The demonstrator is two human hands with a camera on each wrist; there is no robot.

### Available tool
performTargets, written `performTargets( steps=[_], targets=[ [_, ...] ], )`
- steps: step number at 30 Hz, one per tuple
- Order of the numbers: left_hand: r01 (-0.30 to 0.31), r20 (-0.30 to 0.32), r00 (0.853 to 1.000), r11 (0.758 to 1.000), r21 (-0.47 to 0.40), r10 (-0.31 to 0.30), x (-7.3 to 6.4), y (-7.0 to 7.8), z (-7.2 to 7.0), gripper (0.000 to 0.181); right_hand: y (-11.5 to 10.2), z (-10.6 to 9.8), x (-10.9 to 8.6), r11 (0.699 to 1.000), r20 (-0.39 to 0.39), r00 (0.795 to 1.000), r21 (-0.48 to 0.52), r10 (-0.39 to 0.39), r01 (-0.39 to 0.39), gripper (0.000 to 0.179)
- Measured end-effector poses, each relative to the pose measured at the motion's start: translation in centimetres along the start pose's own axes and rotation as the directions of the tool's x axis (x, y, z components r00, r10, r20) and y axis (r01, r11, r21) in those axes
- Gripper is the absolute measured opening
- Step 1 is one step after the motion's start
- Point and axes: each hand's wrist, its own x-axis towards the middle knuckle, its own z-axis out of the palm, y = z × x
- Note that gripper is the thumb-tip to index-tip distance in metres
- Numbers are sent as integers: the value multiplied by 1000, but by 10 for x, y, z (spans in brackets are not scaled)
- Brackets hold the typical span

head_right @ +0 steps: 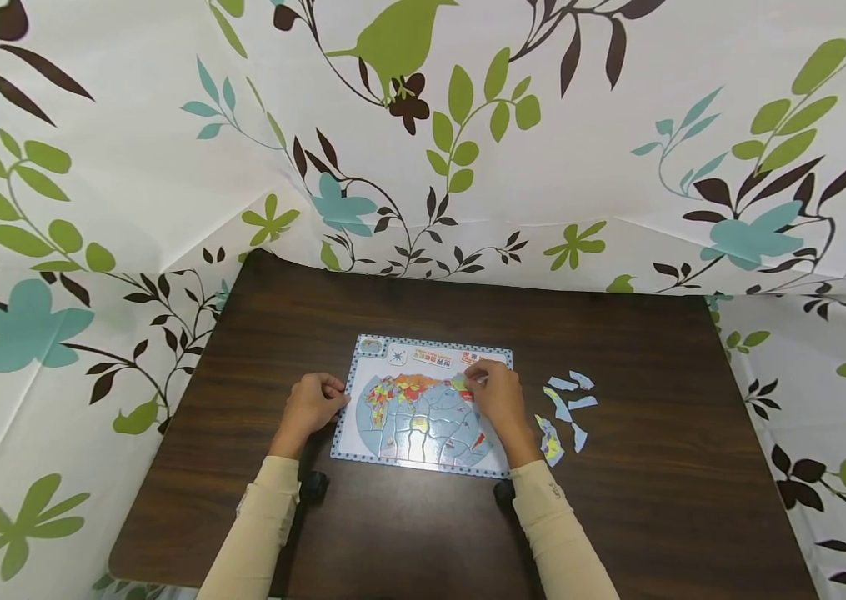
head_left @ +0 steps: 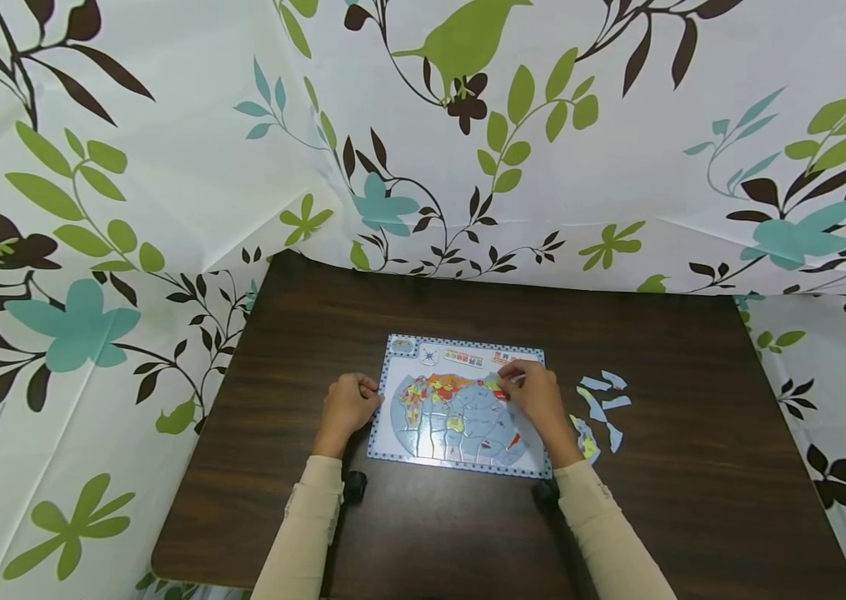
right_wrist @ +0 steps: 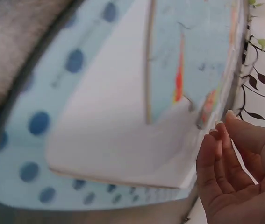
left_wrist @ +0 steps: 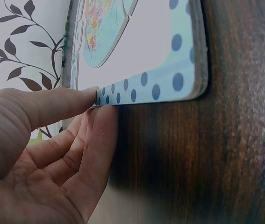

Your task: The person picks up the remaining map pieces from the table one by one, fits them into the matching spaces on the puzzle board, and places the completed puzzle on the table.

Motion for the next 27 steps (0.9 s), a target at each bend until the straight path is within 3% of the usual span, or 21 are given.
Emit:
performTargets(
  steps=[8,19,27],
  targets=[
    [-6,-8,1000,1000,-4,6,0,0,0,15,-1,-25,-4,1000,-57,998,-13,-19,18,18],
    [-8,-6,1000,1000,-1,8,0,0,0,15,30,-58,-23,999,-82,996,-18,-33,32,27],
    [-13,-3,1000,1000,5,13,0,-1,0,16,48,-78,-37,1000,-116,993,-13,14,-16,30]
  ],
)
